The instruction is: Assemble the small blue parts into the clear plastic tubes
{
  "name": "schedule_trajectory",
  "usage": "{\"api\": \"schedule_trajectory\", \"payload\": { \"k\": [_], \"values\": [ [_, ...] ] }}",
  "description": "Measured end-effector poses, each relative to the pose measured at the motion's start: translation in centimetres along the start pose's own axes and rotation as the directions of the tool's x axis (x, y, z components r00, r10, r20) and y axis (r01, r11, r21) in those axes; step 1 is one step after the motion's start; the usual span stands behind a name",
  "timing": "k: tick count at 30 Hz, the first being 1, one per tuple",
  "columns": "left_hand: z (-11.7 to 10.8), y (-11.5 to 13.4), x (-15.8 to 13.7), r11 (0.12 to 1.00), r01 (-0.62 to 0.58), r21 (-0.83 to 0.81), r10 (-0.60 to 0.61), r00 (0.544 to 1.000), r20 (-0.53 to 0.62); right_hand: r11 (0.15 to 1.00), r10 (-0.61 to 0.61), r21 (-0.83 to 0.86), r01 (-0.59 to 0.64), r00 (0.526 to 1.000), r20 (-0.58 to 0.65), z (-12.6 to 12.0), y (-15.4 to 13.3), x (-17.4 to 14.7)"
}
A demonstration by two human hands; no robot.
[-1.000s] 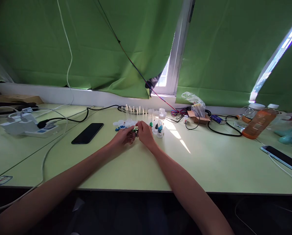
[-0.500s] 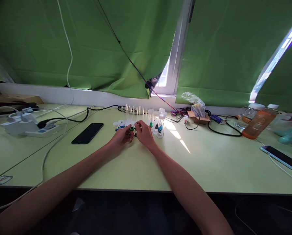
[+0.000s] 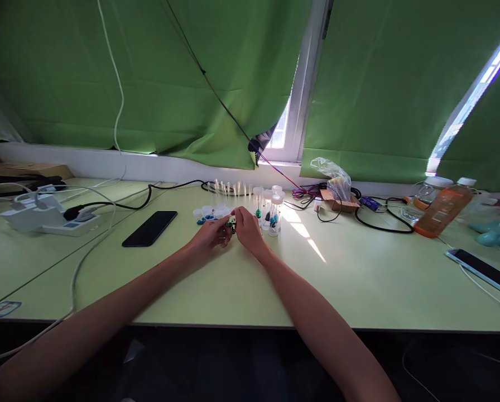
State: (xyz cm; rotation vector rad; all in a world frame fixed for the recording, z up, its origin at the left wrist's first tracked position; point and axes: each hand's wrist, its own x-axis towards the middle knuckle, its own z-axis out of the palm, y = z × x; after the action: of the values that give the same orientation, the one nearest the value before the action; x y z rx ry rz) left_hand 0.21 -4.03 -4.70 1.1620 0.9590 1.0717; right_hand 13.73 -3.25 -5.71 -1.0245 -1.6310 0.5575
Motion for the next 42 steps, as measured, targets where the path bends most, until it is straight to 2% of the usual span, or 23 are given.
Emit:
{"api": "schedule_trajectory", "payload": {
  "k": [7,11,16,32,36,42],
  "values": [
    [-0.27,-0.21,0.27,0.999,-0.028,-0.030,0.027,0.998,-0.054,0.997,0.041,0.060,-0.042,0.999,0.017,0.00,-0.29,-0.12],
    [-0.37,-0.06,0.27,0.997,-0.015,-0.072,0.007,0.995,-0.101,1.000,0.002,0.030,-0.002,1.000,0.006,0.01,-0.24,-0.05],
    [-0.11,0.16,0.02,0.997,-0.001,-0.073,-0.006,0.995,-0.096,0.999,-0.033,0.035,0.032,0.999,0.036,0.16,0.04,-0.03],
    [0.08,0.09,-0.15,1.000,-0.010,0.027,0.010,1.000,0.009,1.000,0.018,0.018,-0.018,1.000,-0.001,0.16,0.15,0.05],
    [0.07,0.16,-0.14,1.000,-0.006,0.000,0.006,1.000,-0.027,0.999,0.033,0.022,-0.033,0.999,0.000,0.08,-0.25,-0.09],
    [-0.10,0.14,0.05,1.000,-0.007,-0.030,0.005,0.997,-0.079,0.999,-0.011,0.031,0.012,1.000,-0.013,0.12,-0.27,-0.11]
  ]
}}
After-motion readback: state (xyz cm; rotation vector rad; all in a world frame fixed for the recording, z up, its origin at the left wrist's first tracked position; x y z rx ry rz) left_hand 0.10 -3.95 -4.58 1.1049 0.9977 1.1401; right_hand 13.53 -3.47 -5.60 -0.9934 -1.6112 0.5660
